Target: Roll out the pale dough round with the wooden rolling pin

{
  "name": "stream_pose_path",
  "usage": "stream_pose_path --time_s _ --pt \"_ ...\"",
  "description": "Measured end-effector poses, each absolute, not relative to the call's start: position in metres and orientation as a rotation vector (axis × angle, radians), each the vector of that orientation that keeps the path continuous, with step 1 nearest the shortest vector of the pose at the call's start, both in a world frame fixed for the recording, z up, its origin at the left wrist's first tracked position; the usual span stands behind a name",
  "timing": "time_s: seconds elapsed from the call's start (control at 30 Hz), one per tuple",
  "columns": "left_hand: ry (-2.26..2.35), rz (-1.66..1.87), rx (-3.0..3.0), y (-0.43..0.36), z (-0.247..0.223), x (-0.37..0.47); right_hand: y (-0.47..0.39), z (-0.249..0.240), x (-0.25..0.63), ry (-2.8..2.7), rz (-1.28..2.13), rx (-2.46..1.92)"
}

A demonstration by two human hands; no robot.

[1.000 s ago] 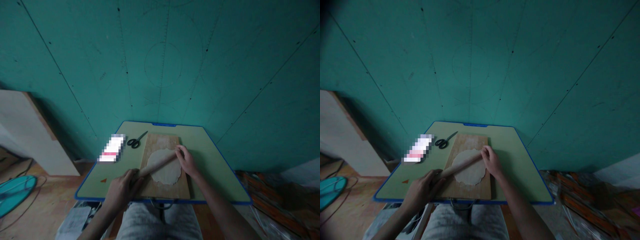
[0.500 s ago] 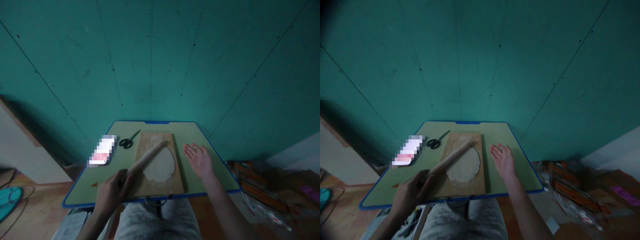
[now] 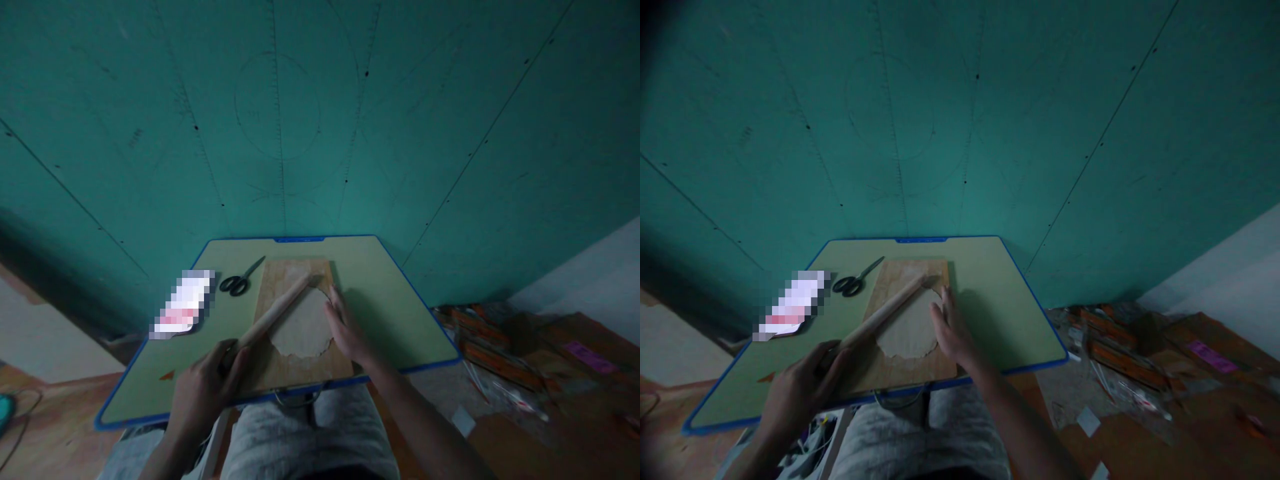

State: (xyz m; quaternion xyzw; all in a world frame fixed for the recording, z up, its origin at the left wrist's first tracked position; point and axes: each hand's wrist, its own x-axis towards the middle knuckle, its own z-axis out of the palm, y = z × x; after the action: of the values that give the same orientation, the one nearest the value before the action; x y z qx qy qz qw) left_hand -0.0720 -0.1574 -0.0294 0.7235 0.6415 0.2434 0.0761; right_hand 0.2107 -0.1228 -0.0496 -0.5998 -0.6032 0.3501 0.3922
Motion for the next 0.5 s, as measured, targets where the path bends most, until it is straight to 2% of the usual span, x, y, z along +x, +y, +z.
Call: stream_pose_path --time_s 0.3,0.4,0.5 --pt "1.936 0.657 2.144 -0.157 -0.025 -0.071 -0.132 -0.058 0.256 -2.229 0.223 -1.718" --pt "1.940 0.627 2.138 -0.157 -0.025 -0.070 -0.138 -0.051 0.298 -2.305 0.065 -1.824" --pt "1.927 0.614 2.128 -0.158 -0.023 -0.068 -0.138 -0.043 0.341 -2.153 -0.067 -2.141"
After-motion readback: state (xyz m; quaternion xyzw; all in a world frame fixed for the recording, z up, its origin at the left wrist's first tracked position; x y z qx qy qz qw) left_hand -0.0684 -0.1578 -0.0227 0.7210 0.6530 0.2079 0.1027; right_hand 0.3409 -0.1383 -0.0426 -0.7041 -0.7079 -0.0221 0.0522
